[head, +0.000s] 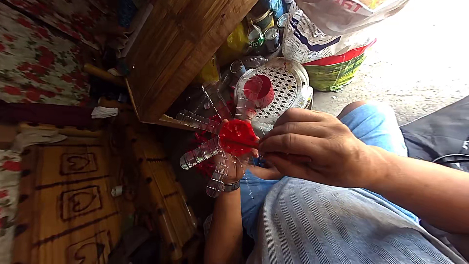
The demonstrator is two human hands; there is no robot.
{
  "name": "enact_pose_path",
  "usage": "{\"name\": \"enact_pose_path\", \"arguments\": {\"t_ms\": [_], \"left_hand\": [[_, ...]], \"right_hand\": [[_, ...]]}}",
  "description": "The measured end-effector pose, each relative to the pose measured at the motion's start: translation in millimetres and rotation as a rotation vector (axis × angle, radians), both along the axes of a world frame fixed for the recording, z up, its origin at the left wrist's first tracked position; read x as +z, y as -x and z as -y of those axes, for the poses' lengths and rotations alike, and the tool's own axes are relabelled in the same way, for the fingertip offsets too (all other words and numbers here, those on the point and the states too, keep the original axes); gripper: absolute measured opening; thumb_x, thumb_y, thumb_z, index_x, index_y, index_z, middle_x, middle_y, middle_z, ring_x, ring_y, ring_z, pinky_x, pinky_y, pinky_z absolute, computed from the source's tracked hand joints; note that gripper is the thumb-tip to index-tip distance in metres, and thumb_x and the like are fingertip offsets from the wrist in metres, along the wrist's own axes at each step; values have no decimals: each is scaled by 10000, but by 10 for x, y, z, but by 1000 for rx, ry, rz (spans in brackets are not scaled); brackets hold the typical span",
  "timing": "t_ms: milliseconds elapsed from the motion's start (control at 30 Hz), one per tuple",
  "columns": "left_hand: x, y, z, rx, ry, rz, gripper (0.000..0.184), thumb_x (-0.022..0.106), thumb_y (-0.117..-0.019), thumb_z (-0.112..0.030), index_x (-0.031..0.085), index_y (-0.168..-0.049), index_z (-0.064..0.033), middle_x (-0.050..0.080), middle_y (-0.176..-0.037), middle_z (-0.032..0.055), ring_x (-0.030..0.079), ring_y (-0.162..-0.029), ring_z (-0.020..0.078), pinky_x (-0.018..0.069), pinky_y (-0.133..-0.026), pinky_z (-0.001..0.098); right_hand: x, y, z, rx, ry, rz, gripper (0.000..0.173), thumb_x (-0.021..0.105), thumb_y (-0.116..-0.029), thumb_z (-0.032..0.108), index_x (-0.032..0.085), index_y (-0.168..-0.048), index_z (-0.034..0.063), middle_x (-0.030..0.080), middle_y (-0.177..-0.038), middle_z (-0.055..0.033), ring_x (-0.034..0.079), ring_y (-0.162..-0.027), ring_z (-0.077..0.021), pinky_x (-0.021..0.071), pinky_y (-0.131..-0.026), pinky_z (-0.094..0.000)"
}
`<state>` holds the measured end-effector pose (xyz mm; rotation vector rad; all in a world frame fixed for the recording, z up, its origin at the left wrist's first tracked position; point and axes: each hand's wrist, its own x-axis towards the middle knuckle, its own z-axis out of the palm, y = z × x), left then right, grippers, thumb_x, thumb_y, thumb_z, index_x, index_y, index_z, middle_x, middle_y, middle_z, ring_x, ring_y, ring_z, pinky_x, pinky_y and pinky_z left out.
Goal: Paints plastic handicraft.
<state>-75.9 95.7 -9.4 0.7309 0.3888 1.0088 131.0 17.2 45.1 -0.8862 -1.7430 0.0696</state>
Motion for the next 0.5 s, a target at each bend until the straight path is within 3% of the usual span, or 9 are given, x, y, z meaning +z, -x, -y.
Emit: {"name": "enact_pose_path", "arguments": {"t_ms": [133,300,400,500], "left_hand": [[19,6,-13,48,22,-38,280,583,-1000,-396,752,-993,-173,766,-921,47,749,-839,156,634,-731,350],[47,4,26,90,34,-64,216,577,-1009,-264,749,-958,-145,764,-894,60,751,-822,165,633,-725,345],[70,-32,33,128,17,-85,299,475,-1054,-279,738,-961,-170,761,-895,36,745,-827,140,630,-722,328],[107,-28,29,160,52,-134,297,495,-1045,-322,729,-924,-183,755,-866,29,740,-807,136,626,-705,325]], "right_hand": [[-21,27,-13,25,32,15,168,627,-975,145,782,-957,84,737,-893,-16,647,-892,-141,507,-770,-289],[-3,-16,1,70,30,-17,168,619,-963,116,774,-925,65,714,-839,-12,632,-867,-121,497,-759,-264],[-6,-2,2,63,10,-8,162,625,-968,116,775,-946,61,731,-882,-31,645,-902,-144,512,-788,-280],[-11,-6,7,90,25,-10,169,614,-965,115,771,-936,63,709,-841,-15,632,-870,-132,496,-754,-271]]}}
